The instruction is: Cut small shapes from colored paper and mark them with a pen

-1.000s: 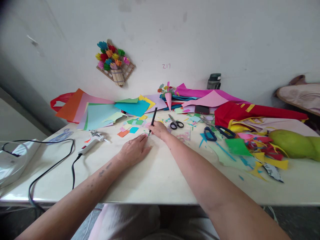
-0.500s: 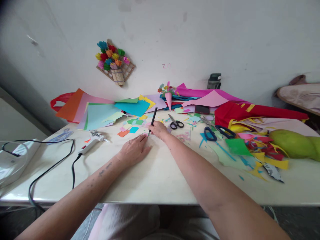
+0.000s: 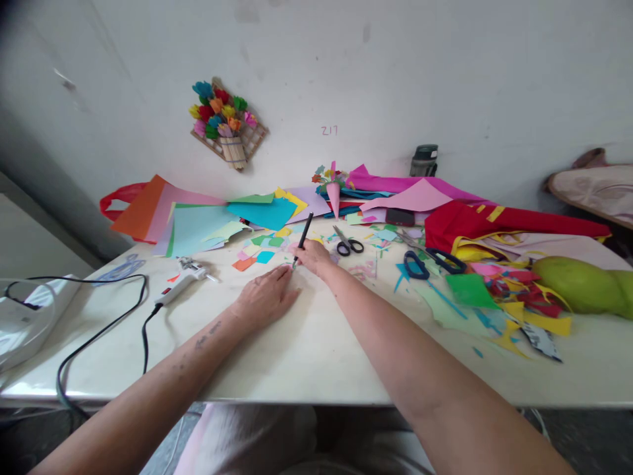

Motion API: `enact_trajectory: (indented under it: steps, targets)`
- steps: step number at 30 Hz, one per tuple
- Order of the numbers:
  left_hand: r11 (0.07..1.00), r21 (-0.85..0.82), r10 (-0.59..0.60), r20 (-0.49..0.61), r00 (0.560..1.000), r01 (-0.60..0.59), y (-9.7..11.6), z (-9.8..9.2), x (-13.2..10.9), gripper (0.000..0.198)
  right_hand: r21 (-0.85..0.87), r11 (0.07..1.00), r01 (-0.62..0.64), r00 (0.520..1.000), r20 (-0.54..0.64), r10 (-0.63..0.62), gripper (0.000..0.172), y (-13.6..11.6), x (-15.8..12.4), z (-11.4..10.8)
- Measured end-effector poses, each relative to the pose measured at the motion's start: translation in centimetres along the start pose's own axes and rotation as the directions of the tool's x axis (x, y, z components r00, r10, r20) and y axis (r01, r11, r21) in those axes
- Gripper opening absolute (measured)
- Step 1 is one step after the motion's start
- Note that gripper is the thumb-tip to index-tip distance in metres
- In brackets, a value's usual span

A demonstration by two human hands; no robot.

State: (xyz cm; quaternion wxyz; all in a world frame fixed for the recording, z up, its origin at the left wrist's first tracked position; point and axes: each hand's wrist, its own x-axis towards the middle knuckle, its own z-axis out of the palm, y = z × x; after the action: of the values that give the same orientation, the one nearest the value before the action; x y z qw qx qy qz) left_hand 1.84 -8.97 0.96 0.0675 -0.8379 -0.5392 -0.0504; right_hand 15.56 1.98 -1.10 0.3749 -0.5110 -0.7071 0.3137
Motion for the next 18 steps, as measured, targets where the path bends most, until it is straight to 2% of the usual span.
enact_trajectory:
  steps: [13, 18]
  targets:
    - [1.0, -0.01, 0.001, -0.015, 1.0, -0.001, 0.01, 0.06, 0.02, 0.046, -0.085, 0.996, -0.025, 0.999, -0.046, 0.021, 0.026, -0.68, -0.34, -0.09]
    - [1.0, -0.014, 0.003, -0.029, 1.0, -0.003, -0.18, 0.25, 0.13, 0.047, 0.006, 1.0, -0.005, 0.995, -0.104, 0.006, 0.024, -0.03, 0.05, 0.13]
